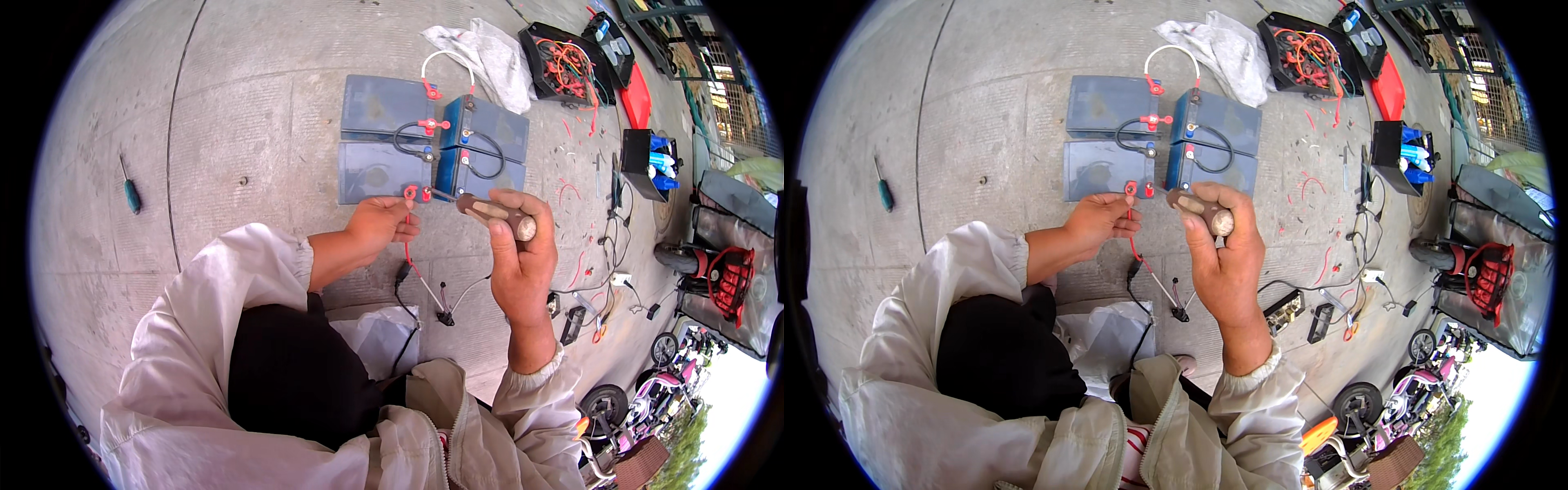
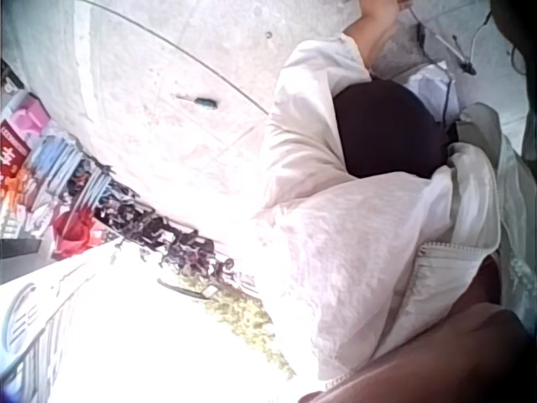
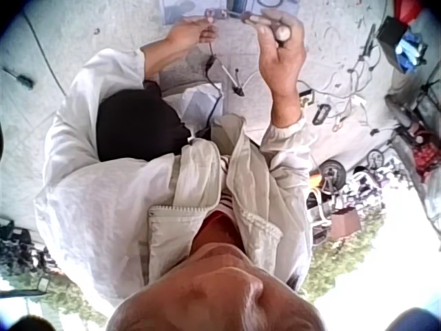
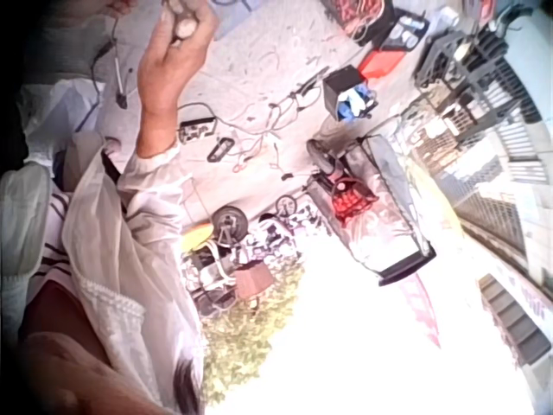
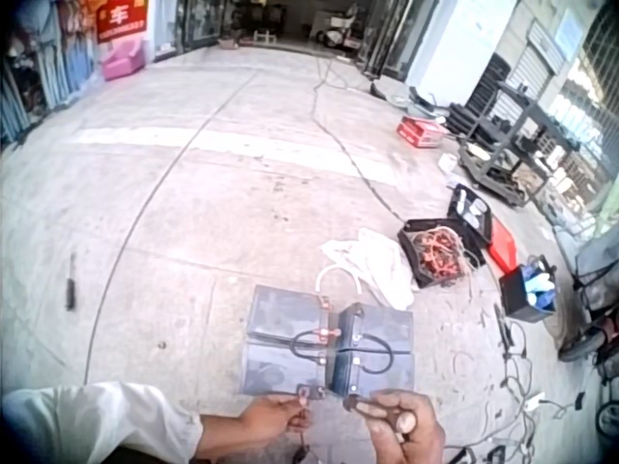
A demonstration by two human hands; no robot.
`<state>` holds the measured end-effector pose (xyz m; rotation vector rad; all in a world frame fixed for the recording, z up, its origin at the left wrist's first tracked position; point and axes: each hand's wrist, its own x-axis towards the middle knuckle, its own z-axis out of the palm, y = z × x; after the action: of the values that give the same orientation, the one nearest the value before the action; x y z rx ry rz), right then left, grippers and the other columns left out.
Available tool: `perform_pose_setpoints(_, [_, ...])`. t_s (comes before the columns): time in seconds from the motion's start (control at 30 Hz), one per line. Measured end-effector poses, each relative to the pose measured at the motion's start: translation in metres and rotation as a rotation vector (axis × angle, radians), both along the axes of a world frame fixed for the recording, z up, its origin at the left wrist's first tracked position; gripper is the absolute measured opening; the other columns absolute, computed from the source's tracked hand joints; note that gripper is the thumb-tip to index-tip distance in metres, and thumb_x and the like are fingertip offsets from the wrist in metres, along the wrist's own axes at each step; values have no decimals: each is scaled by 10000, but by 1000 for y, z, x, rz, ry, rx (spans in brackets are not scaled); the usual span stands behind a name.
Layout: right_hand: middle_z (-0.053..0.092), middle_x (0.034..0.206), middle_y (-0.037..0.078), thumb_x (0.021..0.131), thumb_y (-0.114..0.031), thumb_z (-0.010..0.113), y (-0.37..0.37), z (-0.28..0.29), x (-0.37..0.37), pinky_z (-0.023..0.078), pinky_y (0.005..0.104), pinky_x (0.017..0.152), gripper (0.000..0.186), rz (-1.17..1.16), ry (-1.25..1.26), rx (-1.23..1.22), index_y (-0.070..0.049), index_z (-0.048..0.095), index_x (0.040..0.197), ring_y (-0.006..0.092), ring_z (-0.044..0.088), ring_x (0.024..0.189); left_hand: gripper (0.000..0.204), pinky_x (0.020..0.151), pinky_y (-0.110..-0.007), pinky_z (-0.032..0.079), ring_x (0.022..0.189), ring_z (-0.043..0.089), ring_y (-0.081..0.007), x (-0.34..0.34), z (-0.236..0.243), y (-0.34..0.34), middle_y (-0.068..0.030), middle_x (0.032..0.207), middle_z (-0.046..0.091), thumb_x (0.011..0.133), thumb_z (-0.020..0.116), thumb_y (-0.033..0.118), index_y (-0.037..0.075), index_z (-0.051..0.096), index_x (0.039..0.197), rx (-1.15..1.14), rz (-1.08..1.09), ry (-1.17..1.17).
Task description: The person uses a screwdriver to tighten connections on a battery pack, then uses a multimeter to test the voltage. The person is sitting on the floor in a workshop area.
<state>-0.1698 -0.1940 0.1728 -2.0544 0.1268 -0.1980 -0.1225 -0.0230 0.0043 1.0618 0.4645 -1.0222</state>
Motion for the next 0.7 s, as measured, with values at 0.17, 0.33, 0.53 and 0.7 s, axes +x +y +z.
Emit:
perform_pose_setpoints(0.17, [753, 1087, 134, 979, -32, 651, -2, -6, 0, 534, 287, 860, 252, -21, 20, 79, -21, 552, 1211, 167, 702, 1006, 333, 759, -329, 602, 848, 710, -199, 0, 0, 0, -133, 1016, 707, 1038, 622, 299, 4, 659, 1188, -8, -3, -4])
perform_pose_setpoints(0.33, [748, 1085, 128, 981, -41, 653, -1, -5, -1, 536, 293, 856, 247, -9, 12, 38, -21, 561, 1210, 170, 701, 1012, 345, 769, -336, 601, 854, 710, -204, -1, -4, 1, -135, 1018, 708, 1038, 623, 299, -1, 655, 1204, -11, 0, -13])
perform_pose_setpoints(0.53, [731, 1088, 119, 978, -55, 667, -1, 0, -3, 535, 296, 853, 254, -17, -7, -90, -20, 573, 1212, 172, 699, 1012, 350, 775, -338, 600, 854, 708, -205, 0, -2, 0, -135, 1017, 708, 1040, 620, 296, -7, 653, 1211, -18, -4, -15])
perform_pose_setpoints(0.7, [737, 1082, 122, 977, -52, 667, 1, 3, -4, 534, 293, 854, 254, -27, 13, -107, -20, 571, 1210, 171, 697, 1006, 349, 774, -336, 600, 853, 707, -202, -1, -2, 1, -133, 1012, 707, 1040, 620, 293, -9, 655, 1211, -19, -3, -22])
